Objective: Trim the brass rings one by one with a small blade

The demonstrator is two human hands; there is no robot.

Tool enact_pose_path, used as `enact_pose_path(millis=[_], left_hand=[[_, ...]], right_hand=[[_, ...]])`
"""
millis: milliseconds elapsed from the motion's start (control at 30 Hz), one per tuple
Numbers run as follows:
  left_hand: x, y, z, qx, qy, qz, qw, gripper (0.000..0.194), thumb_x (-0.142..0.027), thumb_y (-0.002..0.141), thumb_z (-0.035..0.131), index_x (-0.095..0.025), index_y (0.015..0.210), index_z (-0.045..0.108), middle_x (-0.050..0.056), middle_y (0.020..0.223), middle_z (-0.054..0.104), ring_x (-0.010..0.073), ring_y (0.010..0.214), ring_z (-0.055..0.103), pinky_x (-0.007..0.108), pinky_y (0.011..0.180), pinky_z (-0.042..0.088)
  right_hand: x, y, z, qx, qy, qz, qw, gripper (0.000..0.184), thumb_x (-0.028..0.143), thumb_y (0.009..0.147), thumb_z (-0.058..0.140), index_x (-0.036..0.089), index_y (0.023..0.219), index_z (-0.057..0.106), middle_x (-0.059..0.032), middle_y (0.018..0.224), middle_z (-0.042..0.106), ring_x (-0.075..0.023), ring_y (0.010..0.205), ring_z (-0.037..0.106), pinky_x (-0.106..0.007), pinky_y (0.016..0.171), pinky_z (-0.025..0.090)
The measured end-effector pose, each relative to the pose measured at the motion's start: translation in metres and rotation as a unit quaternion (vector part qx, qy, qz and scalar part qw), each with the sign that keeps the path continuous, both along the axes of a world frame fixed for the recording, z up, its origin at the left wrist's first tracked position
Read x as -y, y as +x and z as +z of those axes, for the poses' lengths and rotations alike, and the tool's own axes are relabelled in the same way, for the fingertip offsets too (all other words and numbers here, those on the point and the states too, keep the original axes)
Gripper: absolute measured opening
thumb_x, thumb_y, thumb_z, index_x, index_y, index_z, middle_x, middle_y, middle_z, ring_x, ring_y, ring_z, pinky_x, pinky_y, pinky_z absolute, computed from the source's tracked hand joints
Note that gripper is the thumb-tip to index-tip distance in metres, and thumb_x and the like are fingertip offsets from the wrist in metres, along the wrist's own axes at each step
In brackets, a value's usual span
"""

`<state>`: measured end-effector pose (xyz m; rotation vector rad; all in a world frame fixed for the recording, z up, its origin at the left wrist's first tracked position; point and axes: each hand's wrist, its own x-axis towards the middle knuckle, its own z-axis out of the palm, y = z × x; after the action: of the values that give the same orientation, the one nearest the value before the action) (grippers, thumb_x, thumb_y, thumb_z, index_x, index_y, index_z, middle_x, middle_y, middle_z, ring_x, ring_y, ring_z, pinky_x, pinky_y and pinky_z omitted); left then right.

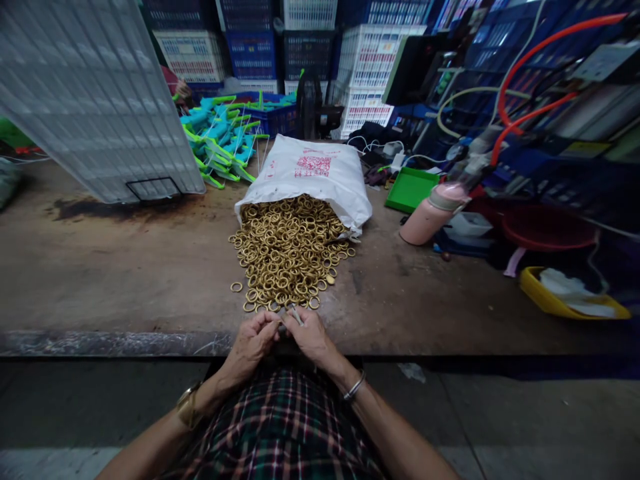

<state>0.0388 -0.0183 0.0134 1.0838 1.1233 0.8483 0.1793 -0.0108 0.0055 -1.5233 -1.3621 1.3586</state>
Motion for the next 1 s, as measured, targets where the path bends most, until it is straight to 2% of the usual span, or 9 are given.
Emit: enact_pose_path(millis=[133, 267, 433, 600, 700, 767, 833, 1000], left_hand=[[0.000, 0.000, 0.006, 0.013, -0.053, -0.010, 0.998, 0.034, -0.048, 0.071, 0.059, -0.015, 0.075, 0.053, -0.005, 0.053, 0.047, 0.0051, 0.042, 0.031, 0.018, 0.041, 0.022], [0.000, 0.000, 0.011, 0.038, -0.091, -0.038, 0.994, 0.037, -0.052, 0.070, 0.059, -0.016, 0.071, 0.050, -0.007, 0.050, 0.043, 0.0031, 0.038, 0.025, 0.019, 0.039, 0.016], [0.001, -0.002, 0.008, 0.087, -0.117, -0.071, 0.987, 0.035, -0.051, 0.073, 0.056, -0.016, 0.070, 0.048, -0.008, 0.047, 0.037, 0.0034, 0.037, 0.023, 0.018, 0.037, 0.015], [0.003, -0.001, 0.001, 0.146, -0.136, -0.056, 0.978, 0.033, -0.046, 0.073, 0.059, -0.016, 0.073, 0.046, -0.006, 0.058, 0.044, 0.0024, 0.040, 0.027, 0.016, 0.038, 0.017], [0.004, 0.000, -0.001, 0.146, -0.133, -0.035, 0.980, 0.033, -0.046, 0.073, 0.059, -0.016, 0.072, 0.045, -0.007, 0.057, 0.043, 0.0020, 0.039, 0.025, 0.016, 0.037, 0.016], [0.004, 0.000, -0.001, 0.144, -0.125, -0.020, 0.981, 0.034, -0.048, 0.073, 0.059, -0.017, 0.072, 0.045, -0.007, 0.056, 0.042, 0.0020, 0.039, 0.025, 0.016, 0.037, 0.015], [0.003, 0.000, 0.000, 0.137, -0.117, -0.014, 0.984, 0.036, -0.050, 0.072, 0.058, -0.017, 0.070, 0.045, -0.007, 0.054, 0.042, 0.0022, 0.038, 0.024, 0.017, 0.036, 0.016], [0.003, -0.001, 0.002, 0.093, -0.094, -0.021, 0.991, 0.037, -0.052, 0.072, 0.056, -0.016, 0.071, 0.047, -0.008, 0.052, 0.040, 0.0030, 0.039, 0.025, 0.017, 0.037, 0.017]], right_hand=[[-0.002, -0.001, 0.001, 0.025, 0.029, 0.002, 0.999, 0.026, 0.037, 0.076, 0.045, 0.018, 0.058, 0.046, 0.0047, 0.053, 0.045, -0.0079, 0.052, 0.038, -0.020, 0.050, 0.031], [-0.005, 0.000, 0.000, 0.039, 0.045, 0.008, 0.998, 0.027, 0.037, 0.075, 0.044, 0.019, 0.055, 0.043, 0.0053, 0.052, 0.042, -0.0082, 0.052, 0.036, -0.021, 0.050, 0.030], [-0.006, 0.000, -0.006, 0.049, 0.056, 0.009, 0.997, 0.027, 0.037, 0.075, 0.043, 0.020, 0.055, 0.038, 0.0057, 0.053, 0.037, -0.0084, 0.053, 0.033, -0.022, 0.050, 0.028], [-0.004, -0.001, -0.003, 0.041, 0.068, 0.015, 0.997, 0.028, 0.039, 0.079, 0.040, 0.019, 0.059, 0.044, 0.0043, 0.055, 0.043, -0.0093, 0.054, 0.038, -0.022, 0.053, 0.032], [-0.001, 0.000, -0.001, 0.081, 0.081, 0.009, 0.993, 0.027, 0.035, 0.082, 0.037, 0.019, 0.065, 0.048, 0.0024, 0.058, 0.049, -0.0106, 0.056, 0.044, -0.022, 0.056, 0.034], [0.002, 0.001, -0.002, 0.145, 0.107, 0.022, 0.983, 0.022, 0.029, 0.082, 0.036, 0.019, 0.068, 0.050, 0.0017, 0.059, 0.050, -0.0108, 0.055, 0.044, -0.022, 0.054, 0.032], [0.006, 0.003, -0.004, 0.211, 0.141, 0.061, 0.965, 0.016, 0.020, 0.078, 0.037, 0.019, 0.072, 0.051, 0.0010, 0.061, 0.053, -0.0108, 0.055, 0.043, -0.022, 0.054, 0.030], [0.010, 0.005, -0.009, 0.313, 0.172, 0.135, 0.924, 0.022, 0.009, 0.068, 0.039, 0.018, 0.081, 0.054, -0.0026, 0.071, 0.060, -0.0124, 0.060, 0.048, -0.023, 0.057, 0.028]])
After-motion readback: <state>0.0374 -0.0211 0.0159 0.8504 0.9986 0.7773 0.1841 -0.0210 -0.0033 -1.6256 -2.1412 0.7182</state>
